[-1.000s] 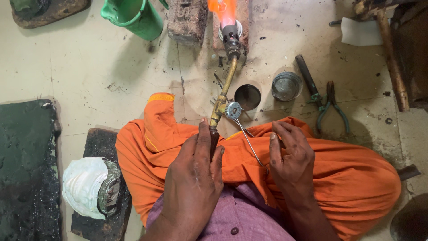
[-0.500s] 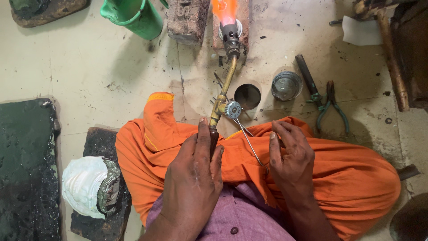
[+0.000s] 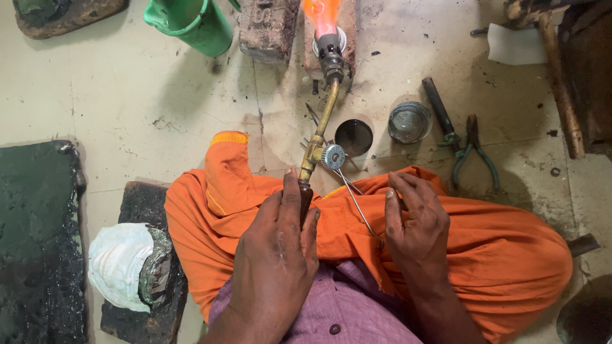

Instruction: The person sits on the floor holding a thin metal rod in the flame of a bench burner, rotating and repositioning the rod to heat it along its length. They occasionally lift the rod out of the flame, adjust their grip, and reinsert it while steadying the burner with the other hand.

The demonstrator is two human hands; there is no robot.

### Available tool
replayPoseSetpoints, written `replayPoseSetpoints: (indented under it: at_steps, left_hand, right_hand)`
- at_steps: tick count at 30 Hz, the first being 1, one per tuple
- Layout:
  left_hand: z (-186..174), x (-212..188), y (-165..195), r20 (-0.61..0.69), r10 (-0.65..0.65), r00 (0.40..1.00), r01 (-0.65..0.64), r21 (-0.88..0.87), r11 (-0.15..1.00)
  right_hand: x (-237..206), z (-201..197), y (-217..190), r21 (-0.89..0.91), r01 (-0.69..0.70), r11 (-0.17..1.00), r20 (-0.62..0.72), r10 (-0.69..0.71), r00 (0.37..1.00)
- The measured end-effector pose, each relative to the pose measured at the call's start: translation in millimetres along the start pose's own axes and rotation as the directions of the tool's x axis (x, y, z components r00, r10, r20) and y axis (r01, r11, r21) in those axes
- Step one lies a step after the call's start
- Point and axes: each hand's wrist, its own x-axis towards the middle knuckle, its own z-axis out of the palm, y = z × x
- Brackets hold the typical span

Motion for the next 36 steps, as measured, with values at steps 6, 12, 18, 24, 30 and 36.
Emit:
replayPoseSetpoints:
  at_steps: [6,12,18,24,30,36]
  left_hand:
    - [1.0,-5.0,-5.5,-0.012,0.034,0.999,-0.034,-0.024,0.999]
    - [3.0,-17.7,-17.1,-0.048,0.090,0.995,-0.089,0.023,0.996]
    - [-6.8,-19.6,-41.4,-0.112,0.115,0.987,-0.124,-0.077,0.989]
    - [-29.7,-7.0,-77.3,0.047,-0.034,0.998,0.044,-0.224,0.974]
    - [-45.8,7.8,-118.1,0.068,-0.015,0.998,0.036,-0.309,0.950]
    - [-54.6,18.5,-155.1,0.185,-0.067,0.980,0.132,-0.367,0.921]
  right_hand:
    - [-0.4,0.0,0.5,-0.020,0.021,1.000,0.000,-0.021,1.000]
    - [-0.8,1.2,2.6,-0.002,-0.016,1.000,0.001,0.016,1.000]
    - [-0.6,5.8,7.1,-0.045,-0.007,0.999,0.006,0.008,1.000]
    - [-0.7,16.4,9.1,-0.145,0.001,0.989,0.020,0.002,1.000]
    - [0.5,29.4,9.7,-0.270,0.088,0.959,0.015,-0.087,0.996]
    - [2.0,42.3,4.0,-0.337,0.098,0.936,0.032,-0.093,0.995]
